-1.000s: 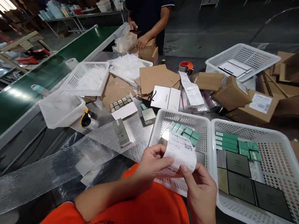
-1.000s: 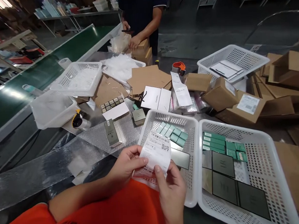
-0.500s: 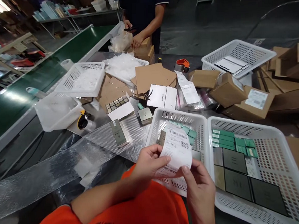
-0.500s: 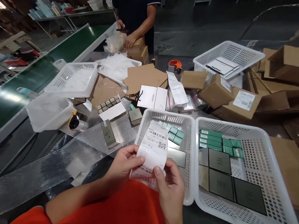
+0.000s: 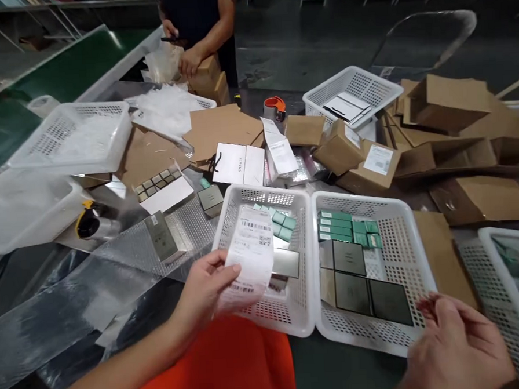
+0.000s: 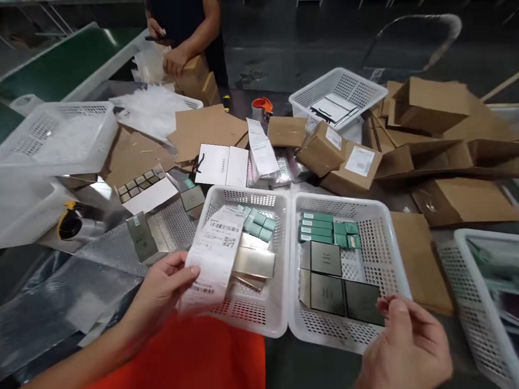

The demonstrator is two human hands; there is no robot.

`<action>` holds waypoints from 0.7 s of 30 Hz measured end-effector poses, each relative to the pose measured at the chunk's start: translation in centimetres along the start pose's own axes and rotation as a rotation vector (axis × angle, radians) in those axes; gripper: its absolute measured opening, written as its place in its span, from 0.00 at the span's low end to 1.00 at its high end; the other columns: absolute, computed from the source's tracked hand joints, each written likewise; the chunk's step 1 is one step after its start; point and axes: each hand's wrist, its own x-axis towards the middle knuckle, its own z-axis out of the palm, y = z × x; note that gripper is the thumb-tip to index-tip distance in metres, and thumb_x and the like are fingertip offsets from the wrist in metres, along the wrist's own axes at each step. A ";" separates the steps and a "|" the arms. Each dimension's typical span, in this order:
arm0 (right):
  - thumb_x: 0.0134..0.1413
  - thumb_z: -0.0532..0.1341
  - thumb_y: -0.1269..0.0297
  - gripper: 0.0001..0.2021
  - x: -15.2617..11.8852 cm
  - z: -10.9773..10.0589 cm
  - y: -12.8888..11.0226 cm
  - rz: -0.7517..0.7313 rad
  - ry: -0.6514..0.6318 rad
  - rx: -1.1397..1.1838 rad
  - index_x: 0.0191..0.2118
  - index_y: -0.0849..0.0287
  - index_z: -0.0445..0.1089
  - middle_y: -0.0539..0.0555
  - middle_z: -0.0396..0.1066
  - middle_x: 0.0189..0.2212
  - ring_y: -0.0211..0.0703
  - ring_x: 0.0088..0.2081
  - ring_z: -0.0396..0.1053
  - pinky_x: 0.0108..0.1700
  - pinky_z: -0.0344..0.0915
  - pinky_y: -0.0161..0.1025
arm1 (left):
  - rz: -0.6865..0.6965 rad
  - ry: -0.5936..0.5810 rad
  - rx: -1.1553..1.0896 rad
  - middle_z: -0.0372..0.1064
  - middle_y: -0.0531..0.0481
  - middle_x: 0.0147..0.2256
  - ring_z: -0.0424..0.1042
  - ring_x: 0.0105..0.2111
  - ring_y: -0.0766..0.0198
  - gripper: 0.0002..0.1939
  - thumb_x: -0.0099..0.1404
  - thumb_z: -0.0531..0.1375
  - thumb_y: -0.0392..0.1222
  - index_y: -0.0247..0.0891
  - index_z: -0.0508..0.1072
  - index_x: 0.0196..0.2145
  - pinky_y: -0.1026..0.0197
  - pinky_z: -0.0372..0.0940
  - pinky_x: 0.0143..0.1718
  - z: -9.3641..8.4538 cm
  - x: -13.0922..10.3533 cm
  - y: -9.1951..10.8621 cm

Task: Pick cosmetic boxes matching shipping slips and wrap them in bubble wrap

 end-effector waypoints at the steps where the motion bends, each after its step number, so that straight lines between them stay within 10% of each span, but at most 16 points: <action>1: 0.42 0.66 0.64 0.06 0.9 -0.2 0.6 0.004 0.028 0.011 0.28 0.57 0.70 0.49 0.68 0.26 0.41 0.27 0.64 0.39 0.65 0.46 | 0.005 0.008 0.005 0.74 0.51 0.23 0.69 0.22 0.67 0.15 0.46 0.72 0.42 0.33 0.73 0.28 0.66 0.65 0.25 0.1 0.1 -0.1; 12: 0.40 0.67 0.58 0.11 6.6 2.6 9.0 0.044 -0.153 -0.117 0.30 0.59 0.71 0.47 0.68 0.25 0.38 0.28 0.65 0.39 0.65 0.42 | 0.026 0.176 0.073 0.74 0.50 0.26 0.71 0.24 0.66 0.12 0.47 0.72 0.41 0.35 0.76 0.28 0.66 0.66 0.27 1.4 -0.2 -1.1; 21: 0.38 0.67 0.50 0.18 9.1 6.5 10.2 -0.041 -0.238 -0.189 0.30 0.61 0.70 0.51 0.68 0.25 0.42 0.29 0.66 0.37 0.66 0.44 | 0.024 0.314 0.063 0.74 0.51 0.25 0.71 0.24 0.66 0.13 0.44 0.73 0.42 0.36 0.77 0.27 0.67 0.67 0.26 1.1 -0.3 -0.8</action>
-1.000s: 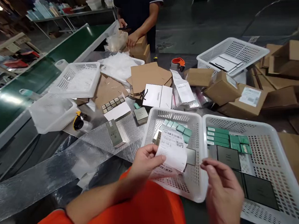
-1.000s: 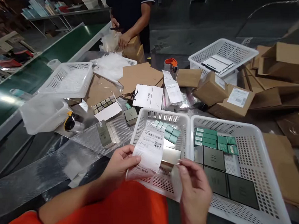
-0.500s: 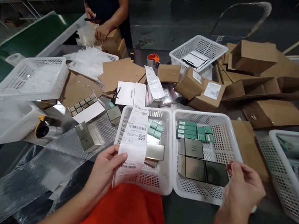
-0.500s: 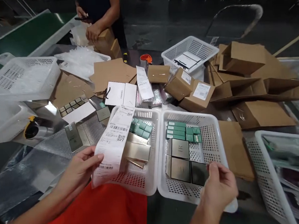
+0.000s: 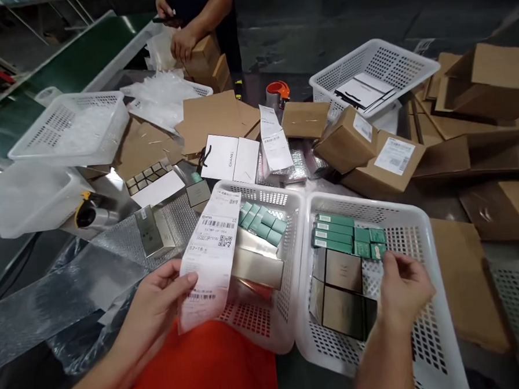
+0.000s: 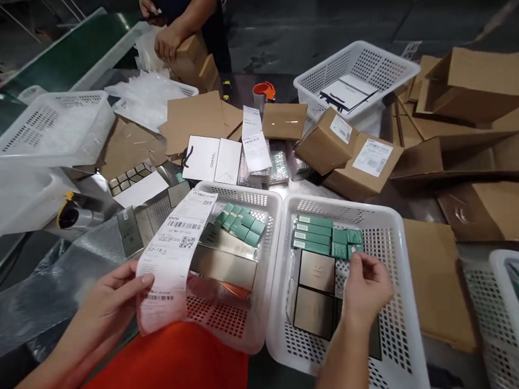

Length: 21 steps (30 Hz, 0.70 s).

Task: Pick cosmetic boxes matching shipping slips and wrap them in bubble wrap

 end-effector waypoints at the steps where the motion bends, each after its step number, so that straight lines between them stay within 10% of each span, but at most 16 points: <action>1: 0.39 0.66 0.50 0.17 0.1 0.3 0.0 -0.012 -0.006 -0.017 0.30 0.60 0.70 0.51 0.68 0.25 0.42 0.28 0.66 0.38 0.66 0.45 | 0.002 0.014 -0.005 0.74 0.51 0.25 0.71 0.24 0.66 0.14 0.44 0.73 0.42 0.36 0.77 0.27 0.67 0.67 0.26 0.0 0.0 0.0; 16: 0.45 0.55 0.58 0.13 4.3 -4.3 5.9 -0.058 0.020 -0.616 0.31 0.61 0.71 0.55 0.68 0.25 0.49 0.30 0.67 0.40 0.67 0.48 | -0.039 0.074 -0.003 0.73 0.51 0.23 0.69 0.22 0.67 0.15 0.40 0.75 0.42 0.36 0.77 0.26 0.69 0.66 0.23 0.5 0.4 0.3; 21: 0.50 0.55 0.64 0.17 4.7 -3.6 5.8 -0.065 -0.233 -0.845 0.43 0.65 0.73 0.62 0.70 0.35 0.56 0.40 0.68 0.44 0.64 0.51 | -0.059 0.048 0.008 0.74 0.51 0.24 0.71 0.23 0.66 0.16 0.42 0.74 0.42 0.36 0.77 0.28 0.68 0.68 0.26 1.0 0.3 0.1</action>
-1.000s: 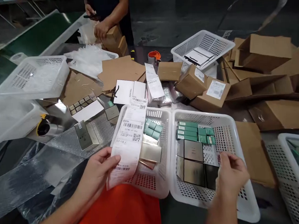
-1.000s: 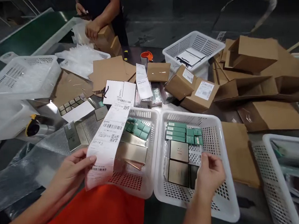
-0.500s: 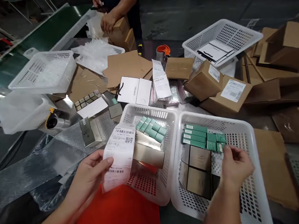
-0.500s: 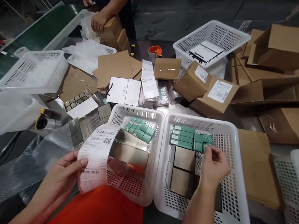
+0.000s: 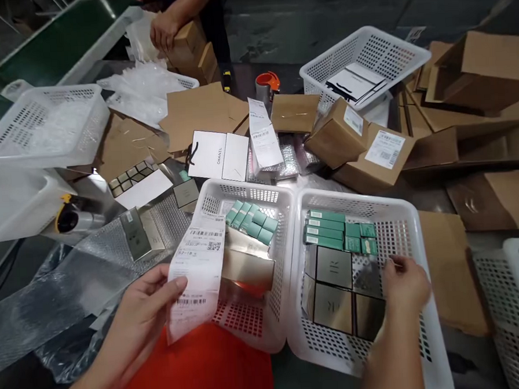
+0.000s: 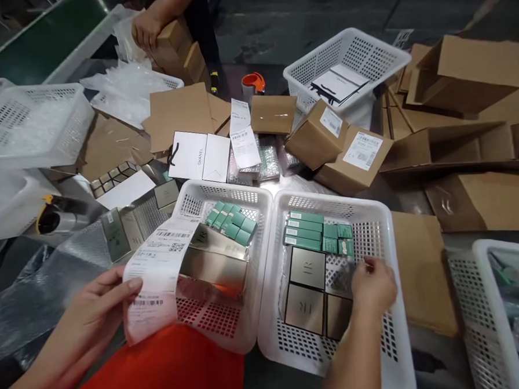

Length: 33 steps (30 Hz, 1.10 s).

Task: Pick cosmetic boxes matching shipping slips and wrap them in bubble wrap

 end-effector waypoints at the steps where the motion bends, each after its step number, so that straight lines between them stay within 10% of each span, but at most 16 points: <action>1: 0.50 0.56 0.66 0.18 0.2 0.3 -0.5 -0.040 -0.081 -0.031 0.46 0.64 0.72 0.63 0.70 0.39 0.56 0.42 0.68 0.44 0.64 0.50 | 0.002 -0.004 0.004 0.74 0.51 0.24 0.71 0.23 0.66 0.16 0.41 0.74 0.42 0.36 0.77 0.28 0.68 0.68 0.26 0.1 0.0 -0.1; 6: 0.46 0.61 0.70 0.23 1.4 2.0 -2.4 -0.094 -0.335 -0.097 0.51 0.58 0.69 0.63 0.67 0.44 0.56 0.42 0.68 0.41 0.64 0.49 | 0.012 -0.029 0.024 0.74 0.51 0.24 0.71 0.23 0.66 0.15 0.42 0.74 0.42 0.36 0.77 0.27 0.68 0.66 0.25 0.4 -0.1 -0.4; 11: 0.42 0.63 0.66 0.21 0.2 0.0 -1.6 0.032 -0.237 0.028 0.47 0.61 0.67 0.59 0.67 0.38 0.55 0.42 0.67 0.44 0.64 0.52 | 0.025 0.004 0.040 0.75 0.51 0.24 0.71 0.23 0.65 0.16 0.41 0.75 0.43 0.36 0.77 0.28 0.67 0.67 0.26 -0.1 -0.2 -0.3; 15: 0.33 0.70 0.56 0.30 -3.5 -4.5 -1.9 0.159 -0.185 0.784 0.46 0.55 0.63 0.52 0.68 0.36 0.46 0.37 0.68 0.42 0.67 0.47 | 0.028 -0.001 0.024 0.75 0.50 0.25 0.72 0.24 0.65 0.15 0.41 0.74 0.42 0.36 0.77 0.27 0.66 0.67 0.27 -0.2 -0.2 -0.5; 19: 0.26 0.76 0.56 0.33 -8.2 -7.6 -4.2 0.233 -0.404 1.478 0.44 0.51 0.67 0.56 0.71 0.41 0.46 0.37 0.70 0.34 0.70 0.43 | 0.007 -0.056 0.016 0.76 0.50 0.26 0.72 0.24 0.64 0.15 0.41 0.74 0.42 0.36 0.78 0.28 0.66 0.68 0.28 0.3 -0.3 -0.7; 26: 0.25 0.76 0.62 0.31 -12.4 -6.6 -8.1 0.244 -0.788 1.925 0.43 0.47 0.71 0.57 0.73 0.40 0.42 0.30 0.70 0.24 0.70 0.37 | 0.031 -0.108 0.058 0.75 0.50 0.24 0.72 0.24 0.64 0.14 0.41 0.74 0.42 0.35 0.76 0.25 0.67 0.67 0.26 0.5 -0.5 -0.7; 33: 0.37 0.74 0.60 0.31 -14.4 -5.8 -10.4 0.561 -0.986 2.381 0.49 0.51 0.63 0.54 0.71 0.46 0.28 0.25 0.65 0.19 0.68 0.25 | 0.079 -0.109 0.069 0.74 0.51 0.24 0.70 0.24 0.66 0.15 0.43 0.74 0.44 0.35 0.76 0.27 0.67 0.67 0.27 0.4 -0.9 -0.9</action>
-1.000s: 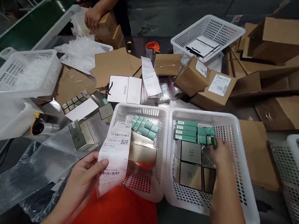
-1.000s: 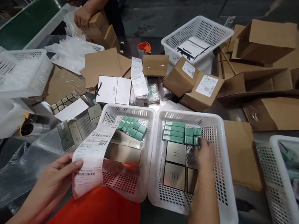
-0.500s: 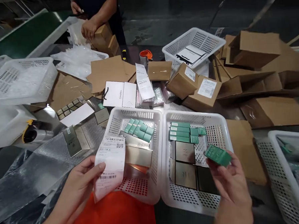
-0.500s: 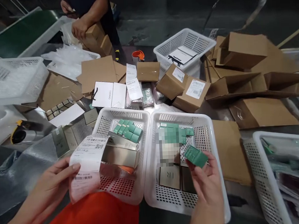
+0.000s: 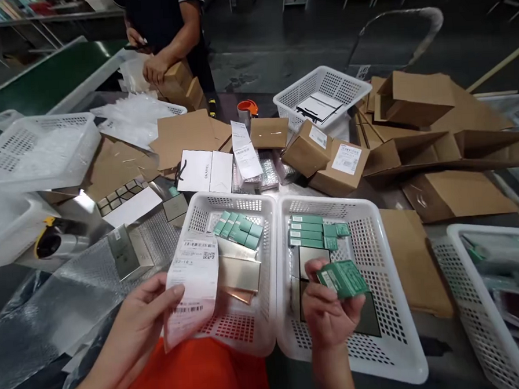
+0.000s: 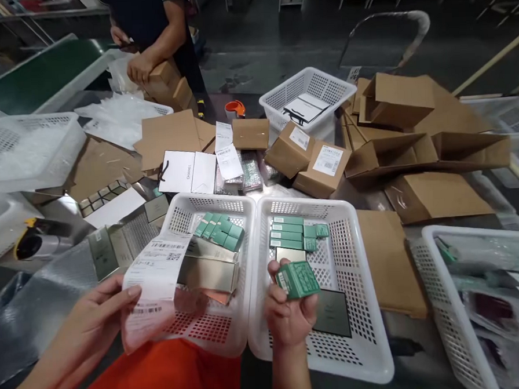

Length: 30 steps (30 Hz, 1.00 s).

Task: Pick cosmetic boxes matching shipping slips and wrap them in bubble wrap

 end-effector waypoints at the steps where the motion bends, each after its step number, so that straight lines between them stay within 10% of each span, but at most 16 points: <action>1: 0.41 0.74 0.62 0.30 0.1 0.1 0.4 0.030 -0.029 0.088 0.50 0.51 0.62 0.52 0.71 0.45 0.27 0.25 0.66 0.21 0.68 0.23 | 0.003 -0.003 0.002 0.74 0.51 0.25 0.70 0.24 0.66 0.15 0.43 0.74 0.44 0.35 0.76 0.27 0.67 0.67 0.27 0.1 -0.1 0.0; 9: 0.55 0.66 0.58 0.21 0.1 1.7 2.5 0.090 -0.013 0.226 0.51 0.54 0.61 0.48 0.74 0.40 0.25 0.22 0.67 0.20 0.68 0.22 | -0.003 -0.031 0.001 0.73 0.51 0.24 0.70 0.24 0.66 0.13 0.44 0.73 0.43 0.36 0.75 0.26 0.67 0.66 0.27 -0.1 -0.4 -0.2; 30: 0.54 0.67 0.54 0.19 0.0 1.6 2.5 0.017 0.103 -0.019 0.48 0.53 0.66 0.48 0.73 0.38 0.24 0.21 0.58 0.20 0.64 0.21 | -0.017 -0.052 -0.010 0.75 0.50 0.26 0.71 0.26 0.64 0.12 0.46 0.72 0.42 0.36 0.77 0.28 0.65 0.67 0.29 -0.5 -0.3 -0.1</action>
